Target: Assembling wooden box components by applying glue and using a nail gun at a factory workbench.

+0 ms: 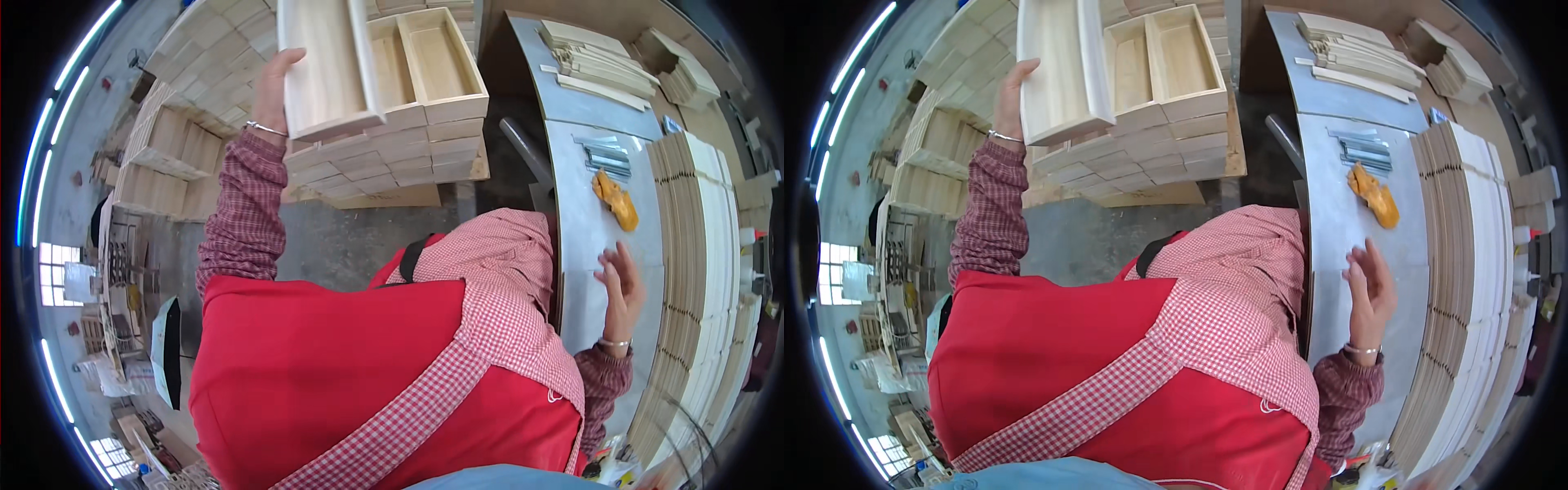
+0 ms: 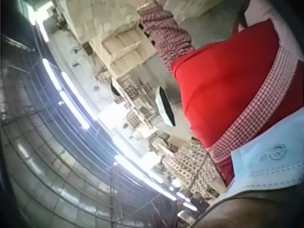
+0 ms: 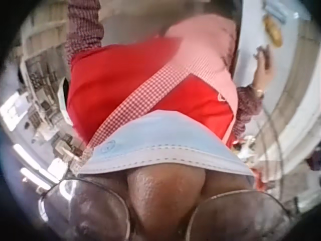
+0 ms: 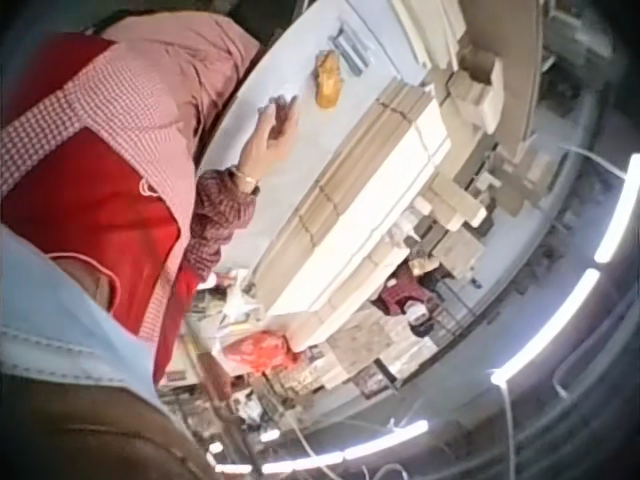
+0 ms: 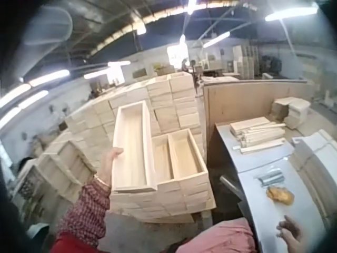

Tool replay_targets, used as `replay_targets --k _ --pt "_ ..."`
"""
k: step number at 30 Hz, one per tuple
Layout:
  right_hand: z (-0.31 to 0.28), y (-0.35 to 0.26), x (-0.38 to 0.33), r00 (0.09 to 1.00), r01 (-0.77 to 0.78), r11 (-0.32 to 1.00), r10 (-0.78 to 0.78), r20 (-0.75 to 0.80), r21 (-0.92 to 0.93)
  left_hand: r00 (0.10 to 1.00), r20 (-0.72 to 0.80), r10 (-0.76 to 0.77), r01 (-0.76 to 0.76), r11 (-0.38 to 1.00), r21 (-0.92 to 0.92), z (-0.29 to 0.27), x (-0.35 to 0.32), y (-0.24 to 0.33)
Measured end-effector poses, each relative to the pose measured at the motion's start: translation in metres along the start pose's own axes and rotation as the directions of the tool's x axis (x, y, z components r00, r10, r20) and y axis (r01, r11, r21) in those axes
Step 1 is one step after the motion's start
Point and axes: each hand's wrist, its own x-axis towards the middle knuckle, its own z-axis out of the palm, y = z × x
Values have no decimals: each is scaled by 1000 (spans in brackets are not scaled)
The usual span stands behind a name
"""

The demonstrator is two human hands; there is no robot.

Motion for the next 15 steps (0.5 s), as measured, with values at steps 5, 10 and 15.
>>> replay_targets --k 5,10,15 --pt "-24 15 -14 996 -87 996 87 10 6 988 -122 -98 90 993 -70 -56 54 -32" --pt "-29 21 -21 989 -147 989 147 -12 14 966 -208 -153 191 966 176 -67 72 -72" --pt "-23 10 -22 988 -155 988 154 21 4 975 -121 -186 215 925 314 -51 85 -93"
